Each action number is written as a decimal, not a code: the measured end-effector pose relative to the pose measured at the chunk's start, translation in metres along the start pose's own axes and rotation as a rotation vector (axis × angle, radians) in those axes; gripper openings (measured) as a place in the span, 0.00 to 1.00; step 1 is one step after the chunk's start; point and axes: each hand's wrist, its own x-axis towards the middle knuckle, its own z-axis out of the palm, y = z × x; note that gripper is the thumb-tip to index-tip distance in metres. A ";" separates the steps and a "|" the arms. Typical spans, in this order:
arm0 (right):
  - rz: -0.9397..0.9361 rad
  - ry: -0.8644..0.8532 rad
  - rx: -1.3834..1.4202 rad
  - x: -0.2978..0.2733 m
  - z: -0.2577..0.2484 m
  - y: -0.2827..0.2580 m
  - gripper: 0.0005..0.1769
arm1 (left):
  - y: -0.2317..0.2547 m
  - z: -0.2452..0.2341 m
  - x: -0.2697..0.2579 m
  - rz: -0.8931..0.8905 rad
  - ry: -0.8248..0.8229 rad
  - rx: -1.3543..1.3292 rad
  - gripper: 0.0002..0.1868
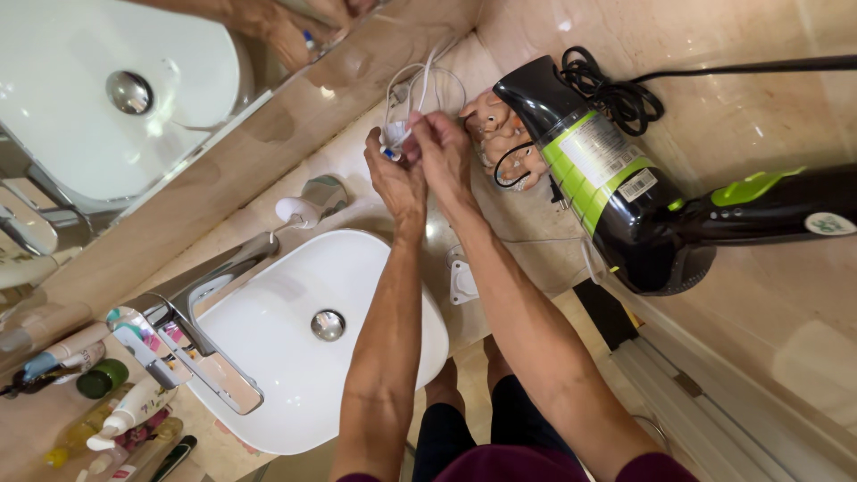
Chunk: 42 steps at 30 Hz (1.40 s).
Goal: The person wipes a white bathroom sink and surrounding countertop with a green cloth, then rinses and wrings the cloth under the faucet. The person also handles and organizes a white power adapter and its cable on the countertop.
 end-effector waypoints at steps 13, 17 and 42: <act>-0.218 -0.141 -0.085 0.005 -0.028 0.022 0.12 | -0.017 0.010 0.021 0.142 -0.028 0.094 0.42; -0.209 -0.062 -0.376 -0.055 -0.070 0.032 0.20 | -0.027 0.008 0.024 0.242 -0.085 0.115 0.32; -0.390 -0.180 -0.975 -0.183 -0.112 0.023 0.45 | -0.038 0.022 0.056 0.281 -0.406 -0.037 0.49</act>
